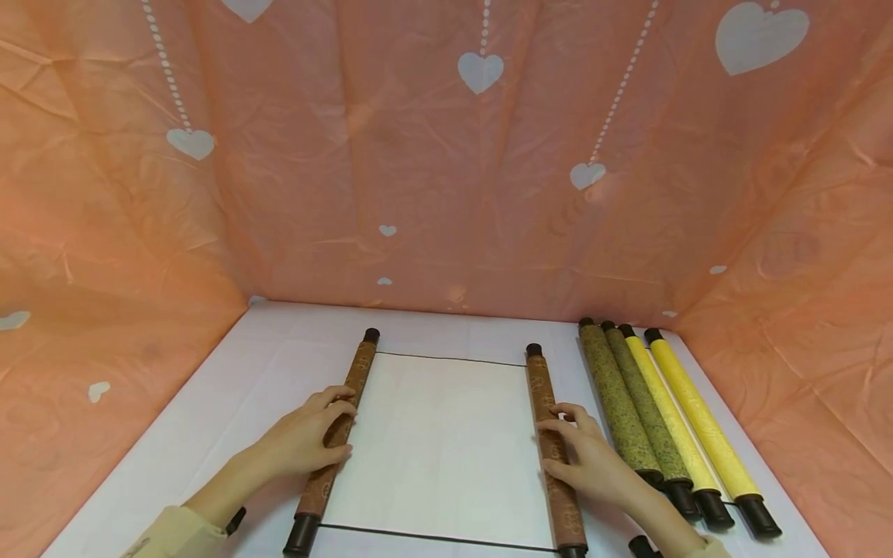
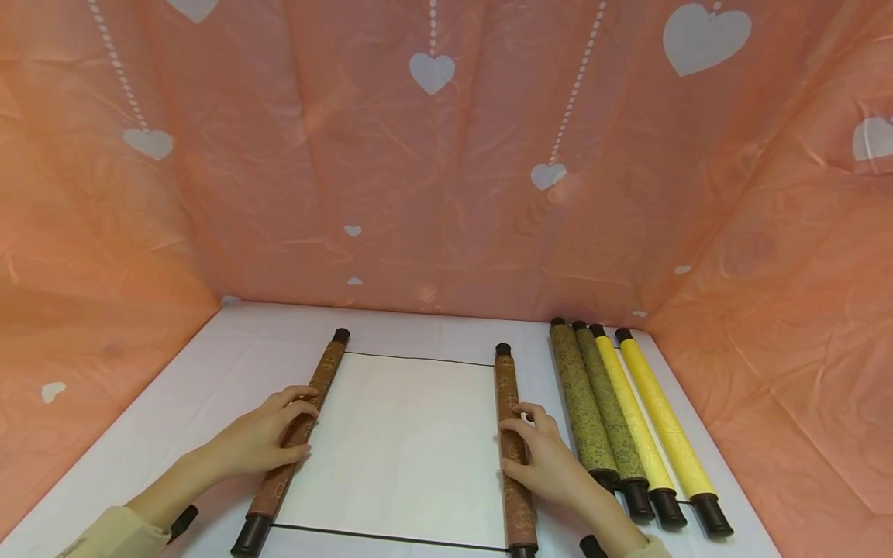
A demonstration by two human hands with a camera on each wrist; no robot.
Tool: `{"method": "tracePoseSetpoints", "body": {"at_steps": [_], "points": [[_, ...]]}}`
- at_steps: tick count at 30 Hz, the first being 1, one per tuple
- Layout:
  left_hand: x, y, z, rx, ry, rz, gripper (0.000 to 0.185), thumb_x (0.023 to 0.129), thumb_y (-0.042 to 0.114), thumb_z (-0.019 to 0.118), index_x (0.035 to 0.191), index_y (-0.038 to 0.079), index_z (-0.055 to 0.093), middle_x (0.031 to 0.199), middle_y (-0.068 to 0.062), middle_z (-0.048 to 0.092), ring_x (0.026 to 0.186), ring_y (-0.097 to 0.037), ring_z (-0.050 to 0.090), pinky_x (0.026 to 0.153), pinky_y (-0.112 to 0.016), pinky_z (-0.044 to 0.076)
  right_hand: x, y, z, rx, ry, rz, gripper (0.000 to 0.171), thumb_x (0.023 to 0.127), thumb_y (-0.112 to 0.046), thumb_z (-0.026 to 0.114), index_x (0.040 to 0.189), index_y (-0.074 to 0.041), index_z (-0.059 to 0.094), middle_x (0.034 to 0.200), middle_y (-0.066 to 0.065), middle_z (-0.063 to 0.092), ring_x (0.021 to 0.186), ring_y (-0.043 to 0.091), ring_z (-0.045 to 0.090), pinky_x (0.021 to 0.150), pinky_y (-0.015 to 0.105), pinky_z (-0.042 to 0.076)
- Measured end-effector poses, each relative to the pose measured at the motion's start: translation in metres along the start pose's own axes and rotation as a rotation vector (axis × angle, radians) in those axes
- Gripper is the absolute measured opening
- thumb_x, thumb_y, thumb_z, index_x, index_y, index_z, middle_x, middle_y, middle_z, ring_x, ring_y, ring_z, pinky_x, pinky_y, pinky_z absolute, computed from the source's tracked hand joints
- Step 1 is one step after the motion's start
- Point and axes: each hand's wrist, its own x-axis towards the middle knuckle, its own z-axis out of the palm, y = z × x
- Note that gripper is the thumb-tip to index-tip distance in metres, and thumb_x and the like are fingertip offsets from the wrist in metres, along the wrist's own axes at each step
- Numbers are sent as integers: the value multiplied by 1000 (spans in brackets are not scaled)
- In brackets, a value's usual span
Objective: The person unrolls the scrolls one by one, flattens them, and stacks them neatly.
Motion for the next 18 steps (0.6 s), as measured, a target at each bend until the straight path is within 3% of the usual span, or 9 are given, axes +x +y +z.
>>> {"method": "tracePoseSetpoints", "body": {"at_steps": [10, 14, 18], "points": [[-7, -4, -5, -3, -40, 8, 39, 88, 9, 68, 126, 11, 74, 157, -13, 49, 133, -41, 52, 86, -52, 55, -5, 5, -6, 9, -64, -52, 46, 94, 1, 64, 139, -8, 66, 160, 16, 43, 145, 49, 30, 102, 68, 41], [-10, -8, -6, -5, -40, 8, 36, 91, 8, 63, 125, 12, 75, 156, -13, 50, 134, -42, 52, 89, -56, 54, -6, 7, -7, 14, -92, -43, 42, 98, -1, 59, 138, -9, 67, 159, 15, 44, 145, 49, 29, 104, 73, 36], [-13, -12, -6, 4, -28, -2, 35, 92, 11, 64, 125, 11, 75, 156, -12, 51, 135, -42, 51, 88, -56, 55, -8, 9, -8, -20, -57, -38, 34, 100, -10, 64, 134, -11, 70, 156, 12, 47, 143, 47, 34, 103, 70, 39]]}}
